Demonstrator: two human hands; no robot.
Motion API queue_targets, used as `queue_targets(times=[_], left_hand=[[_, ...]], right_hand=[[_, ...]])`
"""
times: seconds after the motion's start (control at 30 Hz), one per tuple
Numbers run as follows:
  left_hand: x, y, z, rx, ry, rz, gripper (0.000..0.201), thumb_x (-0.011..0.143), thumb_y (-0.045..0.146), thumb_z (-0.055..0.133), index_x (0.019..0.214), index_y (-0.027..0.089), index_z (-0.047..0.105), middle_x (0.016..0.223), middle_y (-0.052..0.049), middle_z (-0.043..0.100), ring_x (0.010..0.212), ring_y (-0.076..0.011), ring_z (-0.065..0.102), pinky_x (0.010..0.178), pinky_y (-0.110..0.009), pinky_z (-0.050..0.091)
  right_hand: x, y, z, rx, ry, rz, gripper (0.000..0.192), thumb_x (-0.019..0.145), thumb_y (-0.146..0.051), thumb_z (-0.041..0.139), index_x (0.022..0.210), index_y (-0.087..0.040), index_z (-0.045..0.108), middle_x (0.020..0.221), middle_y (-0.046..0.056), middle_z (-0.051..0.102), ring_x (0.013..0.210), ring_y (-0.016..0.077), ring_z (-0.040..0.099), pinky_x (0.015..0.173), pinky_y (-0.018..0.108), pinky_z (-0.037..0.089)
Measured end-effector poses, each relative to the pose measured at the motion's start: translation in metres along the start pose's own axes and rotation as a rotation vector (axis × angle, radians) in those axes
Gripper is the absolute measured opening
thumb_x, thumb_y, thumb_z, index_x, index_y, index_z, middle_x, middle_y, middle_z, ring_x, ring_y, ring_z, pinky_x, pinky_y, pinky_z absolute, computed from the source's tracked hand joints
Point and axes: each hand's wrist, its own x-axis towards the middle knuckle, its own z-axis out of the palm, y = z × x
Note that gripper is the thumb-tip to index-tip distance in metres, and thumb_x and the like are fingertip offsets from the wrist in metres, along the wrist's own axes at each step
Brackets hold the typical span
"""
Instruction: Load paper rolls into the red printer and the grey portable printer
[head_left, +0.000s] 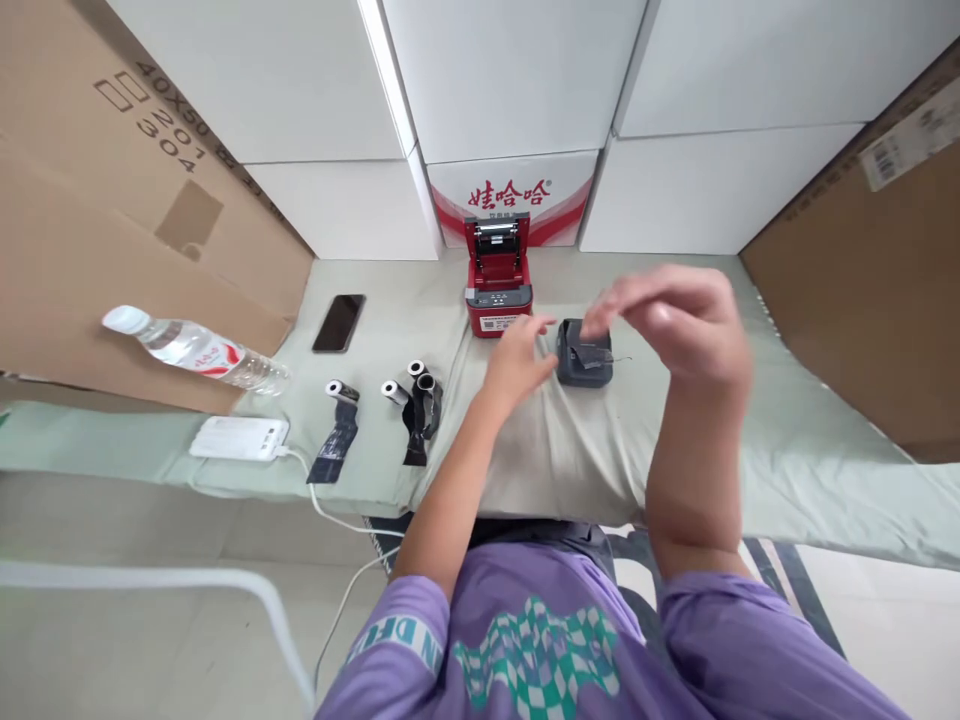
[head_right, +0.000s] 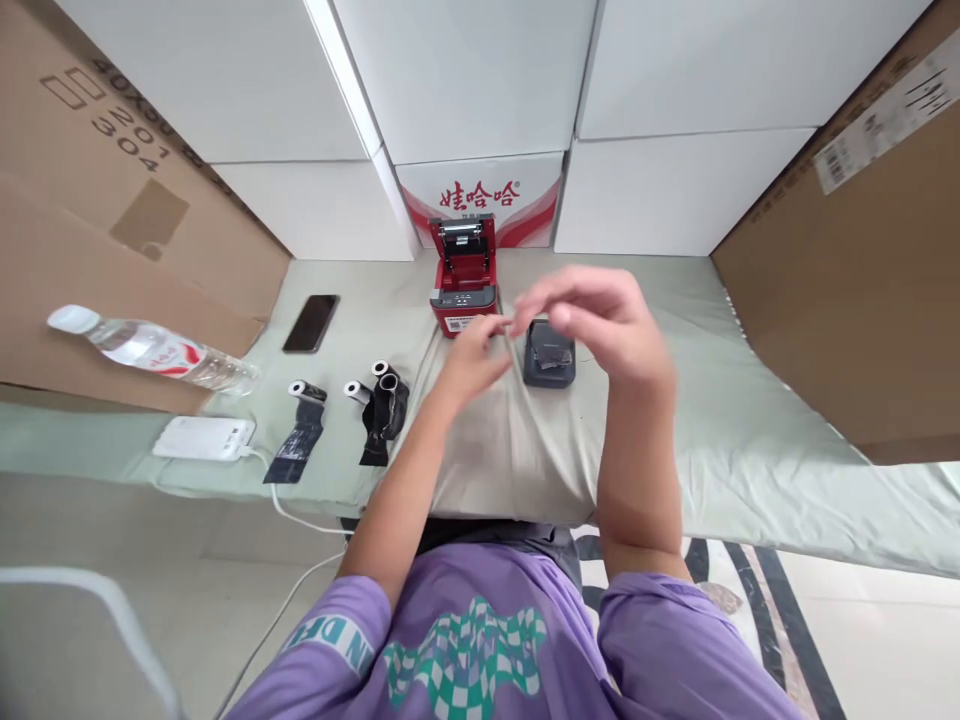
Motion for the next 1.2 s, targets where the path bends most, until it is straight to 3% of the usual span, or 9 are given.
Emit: queue_targets(times=[0.1, 0.2, 0.33, 0.43, 0.77, 0.97, 1.2], left_hand=[[0.007, -0.018, 0.039, 0.020, -0.089, 0.009, 0.067, 0.076, 0.014, 0.071, 0.142, 0.018, 0.056, 0.142, -0.020, 0.051, 0.134, -0.0356, 0.049, 0.112, -0.049, 0.043], [0.020, -0.038, 0.063, -0.062, -0.027, 0.004, 0.070, 0.079, 0.022, 0.076, 0.145, 0.015, 0.053, 0.146, -0.022, 0.048, 0.139, -0.0373, 0.044, 0.117, -0.048, 0.038], [0.030, -0.056, 0.083, -0.273, 0.066, -0.032, 0.060, 0.083, 0.018, 0.072, 0.141, 0.016, 0.056, 0.140, -0.018, 0.056, 0.113, -0.0255, 0.061, 0.104, -0.038, 0.049], [0.027, -0.061, 0.092, -0.380, 0.115, -0.065, 0.046, 0.086, 0.014, 0.064, 0.132, 0.018, 0.061, 0.133, -0.011, 0.062, 0.092, -0.0173, 0.062, 0.092, -0.033, 0.052], [0.023, -0.059, 0.089, -0.394, 0.171, -0.151, 0.030, 0.087, 0.008, 0.058, 0.115, 0.017, 0.066, 0.115, -0.008, 0.072, 0.081, -0.0134, 0.064, 0.076, -0.025, 0.050], [0.020, -0.059, 0.082, -0.270, 0.186, -0.132, 0.032, 0.085, 0.003, 0.056, 0.112, 0.017, 0.067, 0.107, -0.005, 0.076, 0.079, -0.0134, 0.067, 0.083, -0.025, 0.054], [0.013, -0.053, 0.078, -0.109, 0.164, -0.133, 0.044, 0.089, 0.005, 0.052, 0.125, 0.024, 0.067, 0.122, -0.002, 0.077, 0.097, -0.0176, 0.073, 0.095, -0.030, 0.055]], right_hand=[[0.014, 0.015, 0.005, -0.030, 0.018, -0.005, 0.036, 0.084, -0.057, 0.064, 0.093, -0.023, 0.068, 0.088, 0.005, 0.072, 0.095, 0.0209, 0.065, 0.088, 0.035, 0.053], [0.021, 0.044, 0.010, -0.024, 0.061, 0.019, 0.038, 0.084, -0.058, 0.061, 0.094, -0.022, 0.066, 0.092, 0.006, 0.073, 0.096, 0.0210, 0.066, 0.089, 0.035, 0.053], [0.030, 0.076, 0.014, 0.130, 0.205, 0.063, 0.037, 0.084, -0.055, 0.056, 0.095, -0.021, 0.066, 0.094, 0.007, 0.073, 0.093, 0.0203, 0.067, 0.090, 0.036, 0.053], [0.034, 0.086, 0.017, 0.220, 0.252, 0.080, 0.035, 0.083, -0.053, 0.057, 0.092, -0.021, 0.066, 0.089, 0.006, 0.073, 0.089, 0.0211, 0.067, 0.089, 0.037, 0.054], [0.038, 0.092, 0.018, 0.245, 0.272, 0.081, 0.028, 0.079, -0.048, 0.061, 0.085, -0.021, 0.068, 0.083, 0.003, 0.072, 0.084, 0.0215, 0.066, 0.087, 0.039, 0.053], [0.039, 0.095, 0.017, 0.246, 0.257, 0.086, 0.027, 0.080, -0.046, 0.061, 0.087, -0.021, 0.069, 0.085, 0.003, 0.072, 0.084, 0.0207, 0.066, 0.086, 0.038, 0.052], [0.040, 0.097, 0.018, 0.228, 0.255, 0.078, 0.026, 0.081, -0.046, 0.060, 0.086, -0.021, 0.067, 0.084, 0.003, 0.071, 0.084, 0.0208, 0.065, 0.086, 0.038, 0.053]])
